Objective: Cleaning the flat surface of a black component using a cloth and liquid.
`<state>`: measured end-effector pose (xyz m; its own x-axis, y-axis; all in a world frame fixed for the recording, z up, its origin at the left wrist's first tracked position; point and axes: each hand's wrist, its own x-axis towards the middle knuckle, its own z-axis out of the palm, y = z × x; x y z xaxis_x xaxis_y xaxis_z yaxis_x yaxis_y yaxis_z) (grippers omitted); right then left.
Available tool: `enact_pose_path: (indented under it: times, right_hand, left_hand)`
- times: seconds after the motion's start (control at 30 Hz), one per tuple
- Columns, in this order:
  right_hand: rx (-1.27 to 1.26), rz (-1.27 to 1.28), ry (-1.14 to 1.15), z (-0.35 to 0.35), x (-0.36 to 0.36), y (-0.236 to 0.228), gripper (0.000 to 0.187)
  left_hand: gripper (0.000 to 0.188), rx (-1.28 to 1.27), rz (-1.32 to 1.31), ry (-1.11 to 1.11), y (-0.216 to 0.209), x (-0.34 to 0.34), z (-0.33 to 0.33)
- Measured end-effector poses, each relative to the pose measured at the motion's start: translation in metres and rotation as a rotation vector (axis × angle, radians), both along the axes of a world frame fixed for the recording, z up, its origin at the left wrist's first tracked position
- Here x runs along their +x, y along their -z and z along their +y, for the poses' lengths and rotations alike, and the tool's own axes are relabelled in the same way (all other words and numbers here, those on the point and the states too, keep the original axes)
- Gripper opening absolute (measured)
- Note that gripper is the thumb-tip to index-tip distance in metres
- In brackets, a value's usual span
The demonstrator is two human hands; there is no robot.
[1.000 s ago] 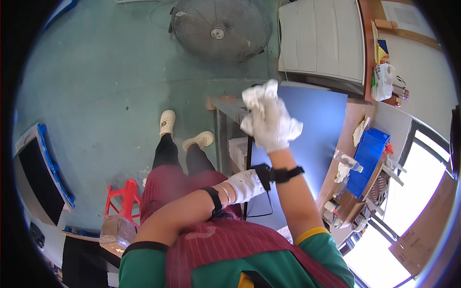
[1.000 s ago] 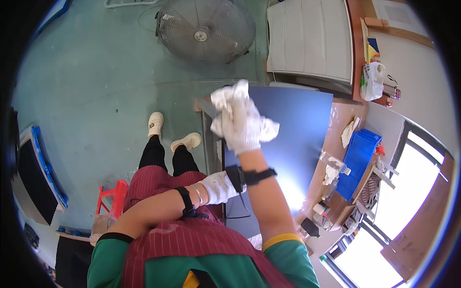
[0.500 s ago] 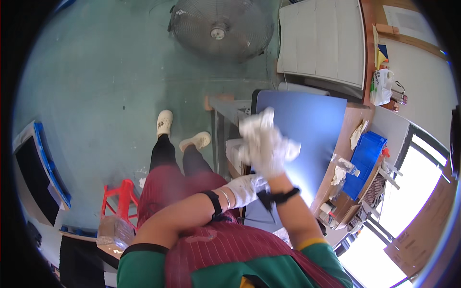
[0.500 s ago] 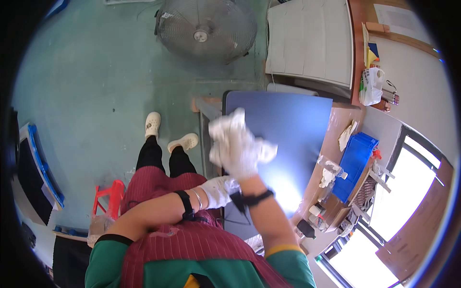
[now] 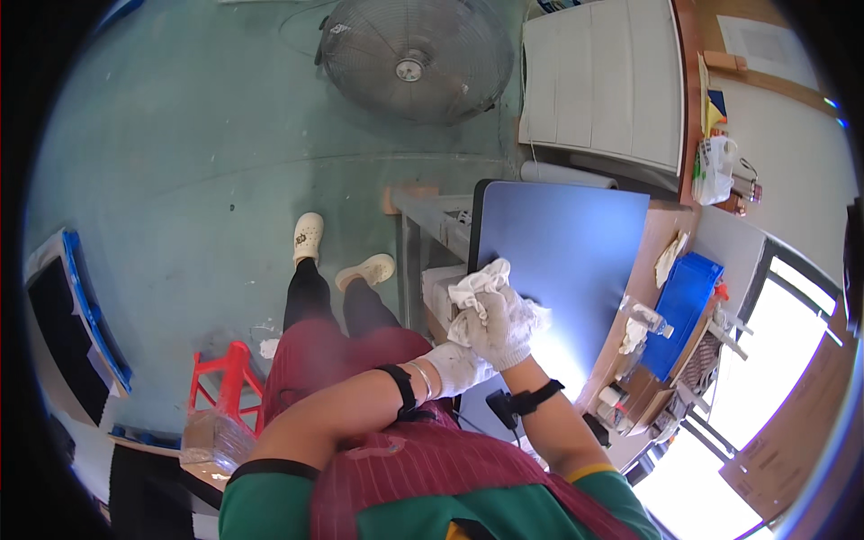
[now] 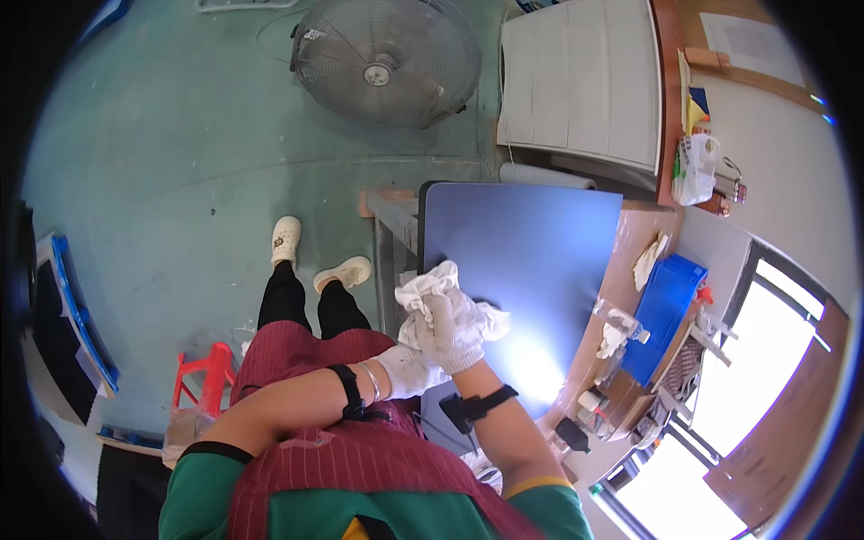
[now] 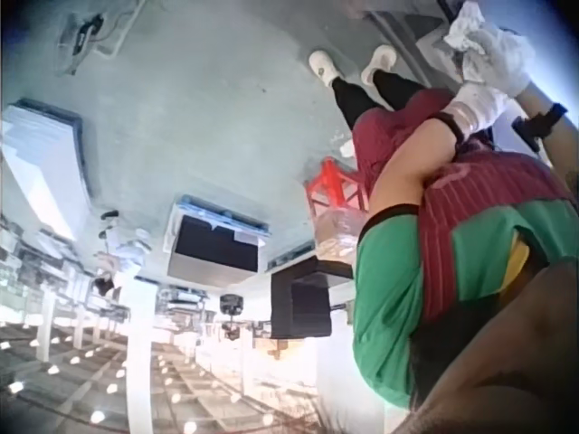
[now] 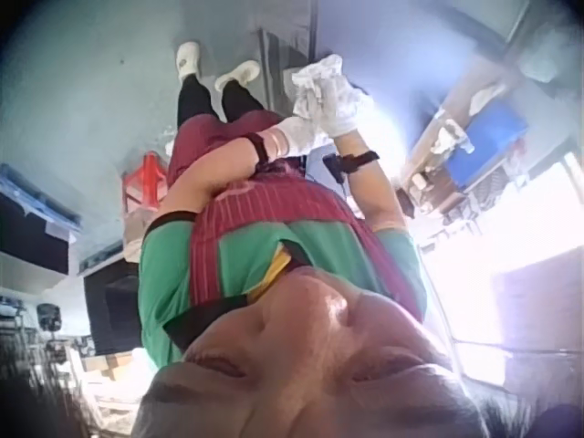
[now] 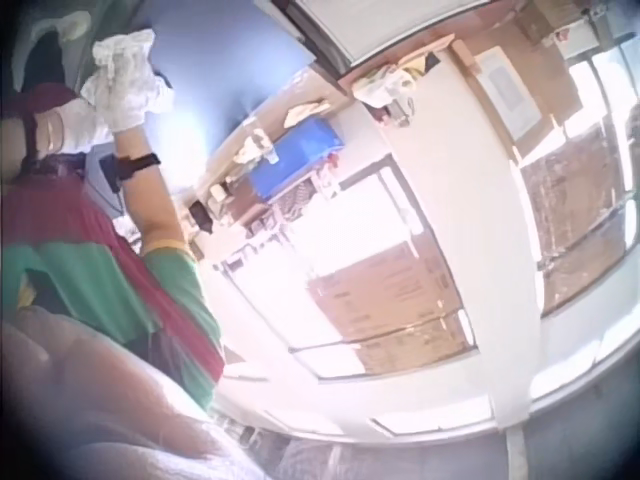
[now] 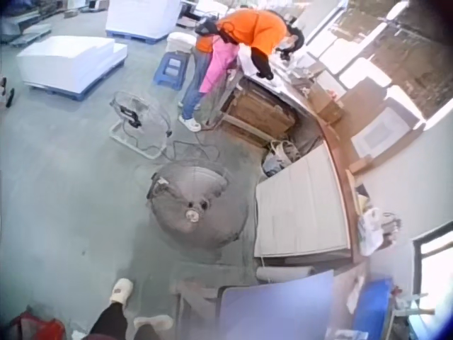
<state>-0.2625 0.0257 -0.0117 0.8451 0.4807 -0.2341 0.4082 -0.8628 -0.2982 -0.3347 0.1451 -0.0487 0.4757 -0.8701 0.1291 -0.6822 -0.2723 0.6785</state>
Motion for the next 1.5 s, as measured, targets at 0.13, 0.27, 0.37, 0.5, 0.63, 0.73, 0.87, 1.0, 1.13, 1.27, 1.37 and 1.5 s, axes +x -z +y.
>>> enact_pose_path:
  times: [0.13,0.27,0.37,0.5,0.63,0.73,0.87,1.0,1.13,1.27,1.37,1.5]
  right_hand:
    - [0.104,-0.301,-0.110,0.032,0.087,0.001,0.026]
    - [0.047,-0.241,0.070,0.066,0.139,-0.004,0.031]
    - [-0.309,-0.419,-0.363,0.047,0.072,0.001,0.021]
    - [-0.046,0.053,-0.267,0.009,0.046,-0.001,0.061]
    - [0.076,-0.261,-0.098,0.062,0.150,0.001,0.050]
    - [0.037,-0.329,-0.064,0.068,0.157,0.012,0.048]
    - [0.085,0.011,-0.247,0.010,0.037,0.036,0.032]
    - [-0.160,-0.130,-0.470,0.034,0.059,-0.010,0.064]
    - [0.105,-0.247,-0.132,0.068,0.150,0.004,0.027]
    - [0.067,-0.204,0.026,0.070,0.126,0.008,0.026]
    - [0.058,-0.160,-0.351,0.029,0.039,-0.006,0.045]
    - [-0.106,-0.192,-0.527,0.043,0.074,-0.010,0.055]
  left_hand:
    - [0.043,0.034,-0.332,0.047,0.010,-0.004,-0.015]
    - [0.043,0.089,-0.354,0.028,0.008,-0.005,-0.014]
    - [0.046,0.120,-0.008,0.160,0.005,-0.001,-0.011]
    - [0.046,-0.047,-0.087,-0.005,0.037,-0.039,-0.028]
    - [0.046,0.080,-0.300,0.065,0.007,-0.006,-0.016]
    - [0.045,0.113,-0.346,0.081,0.001,-0.003,-0.012]
    - [0.042,0.063,-0.242,-0.036,0.009,-0.011,-0.014]
    - [0.046,0.073,-0.213,0.056,0.015,-0.014,-0.014]
    - [0.045,0.086,-0.322,0.094,0.011,-0.004,-0.018]
    - [0.046,0.041,-0.261,-0.004,0.012,-0.010,-0.014]
    - [0.046,-0.120,-0.050,-0.124,0.032,-0.031,-0.026]
    - [0.046,0.192,-0.564,-0.032,0.032,-0.025,-0.028]
